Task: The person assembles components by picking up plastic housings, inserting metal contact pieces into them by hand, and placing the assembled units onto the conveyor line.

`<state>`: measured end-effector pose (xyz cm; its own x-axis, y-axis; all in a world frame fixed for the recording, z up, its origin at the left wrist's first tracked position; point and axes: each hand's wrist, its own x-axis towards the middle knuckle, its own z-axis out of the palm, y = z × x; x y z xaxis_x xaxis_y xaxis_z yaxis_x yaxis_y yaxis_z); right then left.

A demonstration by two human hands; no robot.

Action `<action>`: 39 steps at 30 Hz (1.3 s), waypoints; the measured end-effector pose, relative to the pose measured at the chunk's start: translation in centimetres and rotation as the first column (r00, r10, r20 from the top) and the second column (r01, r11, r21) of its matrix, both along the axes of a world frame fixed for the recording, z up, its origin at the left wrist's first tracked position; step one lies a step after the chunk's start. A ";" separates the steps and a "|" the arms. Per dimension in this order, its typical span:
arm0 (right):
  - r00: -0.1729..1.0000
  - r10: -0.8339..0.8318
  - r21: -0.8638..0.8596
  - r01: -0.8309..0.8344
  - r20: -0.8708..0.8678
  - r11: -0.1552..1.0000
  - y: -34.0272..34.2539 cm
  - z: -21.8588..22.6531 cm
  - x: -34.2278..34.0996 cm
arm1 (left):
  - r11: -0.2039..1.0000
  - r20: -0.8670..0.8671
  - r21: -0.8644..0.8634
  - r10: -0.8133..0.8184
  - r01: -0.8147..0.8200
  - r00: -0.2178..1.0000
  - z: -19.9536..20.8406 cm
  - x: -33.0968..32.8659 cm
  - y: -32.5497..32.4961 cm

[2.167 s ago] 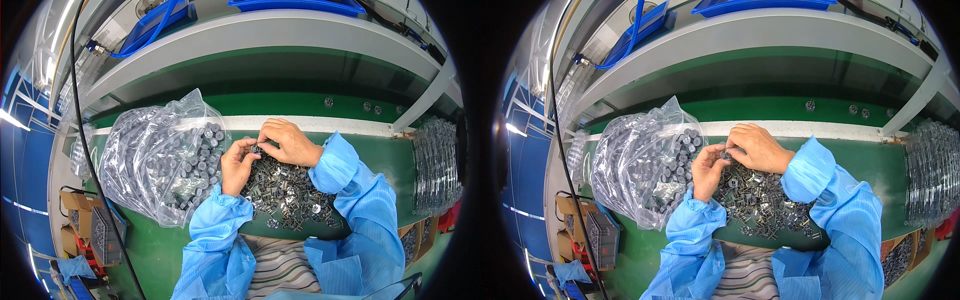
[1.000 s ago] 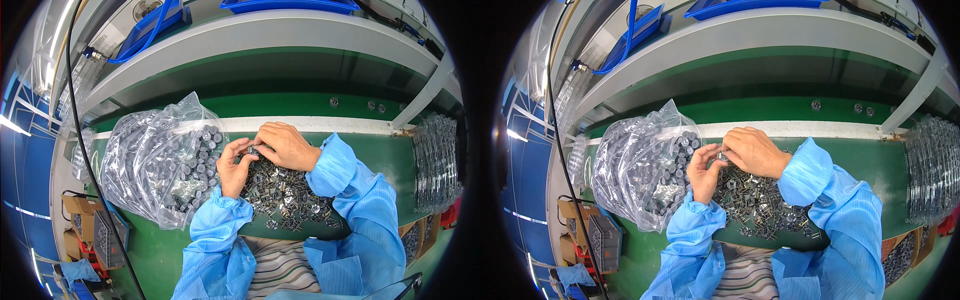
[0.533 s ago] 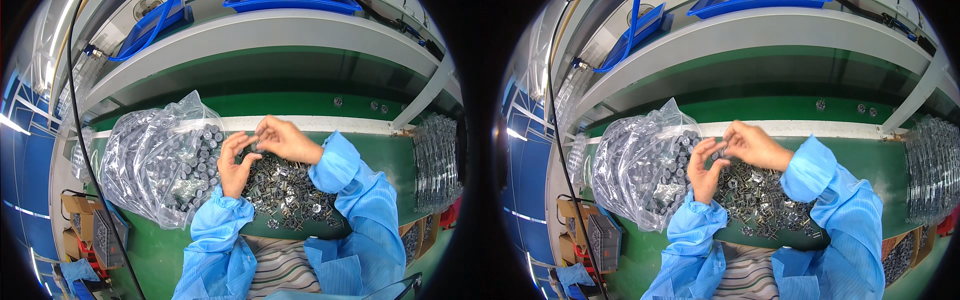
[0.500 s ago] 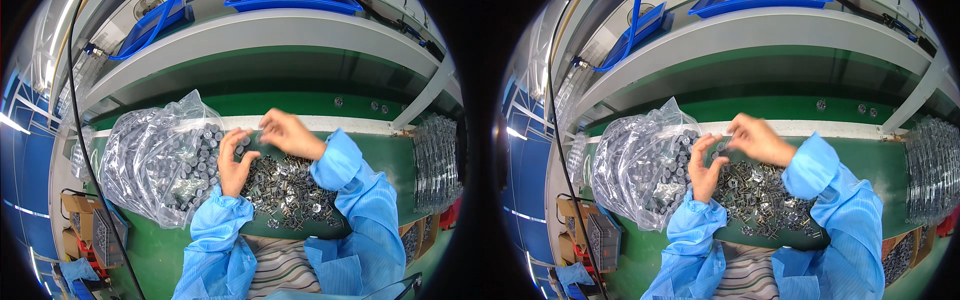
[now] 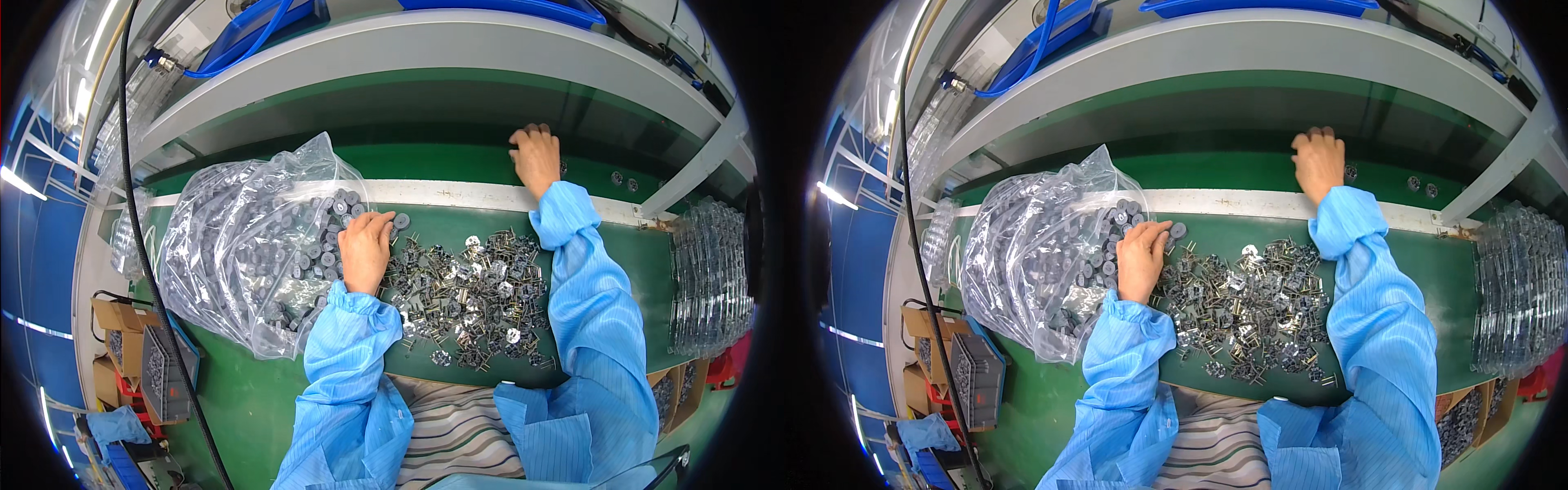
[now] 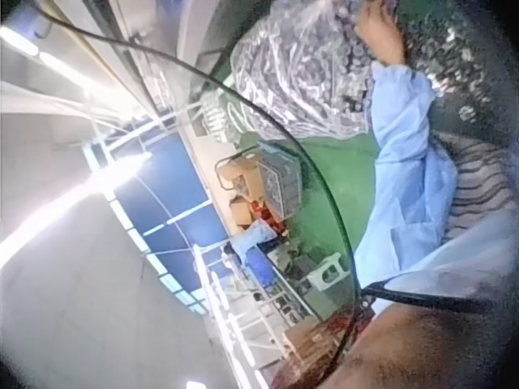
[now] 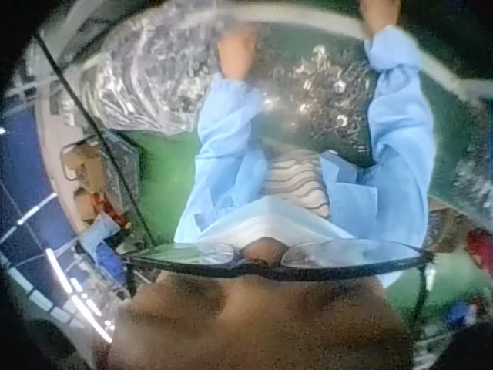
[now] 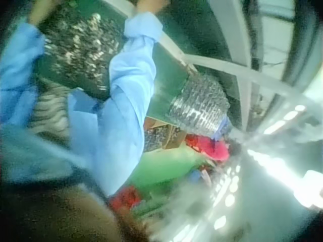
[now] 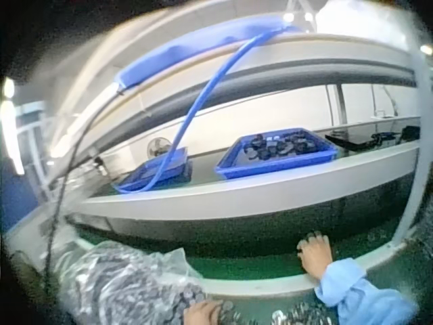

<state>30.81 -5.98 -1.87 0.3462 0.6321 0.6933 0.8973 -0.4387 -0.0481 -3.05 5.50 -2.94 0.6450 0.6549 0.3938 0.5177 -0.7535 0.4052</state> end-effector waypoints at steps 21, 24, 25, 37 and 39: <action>0.460 0.560 -0.019 -0.784 -0.689 0.621 0.1 1.8 -11.9 | 0.992 0.112 -0.122 -0.017 0.031 0.994 -0.3 0.7 -0.4; 0.571 0.569 0.009 -0.701 -0.592 0.713 0.4 0.8 -10.7 | 0.958 0.495 -0.264 0.034 0.113 0.868 0.7 1.6 -0.6; 0.586 0.590 -0.051 -0.733 -0.556 0.679 0.5 0.6 -10.4 | 0.912 0.567 -0.362 0.052 0.192 0.822 1.0 1.7 -0.6; 0.615 0.523 -0.066 -0.682 -0.590 0.728 0.2 2.1 -10.4 | 0.167 0.649 -0.749 0.381 0.642 0.658 2.4 1.2 -1.5; 0.604 0.562 0.020 -0.671 -0.565 0.741 0.6 0.5 -10.3 | 0.567 0.605 -0.683 0.087 0.460 0.792 1.8 1.6 -2.1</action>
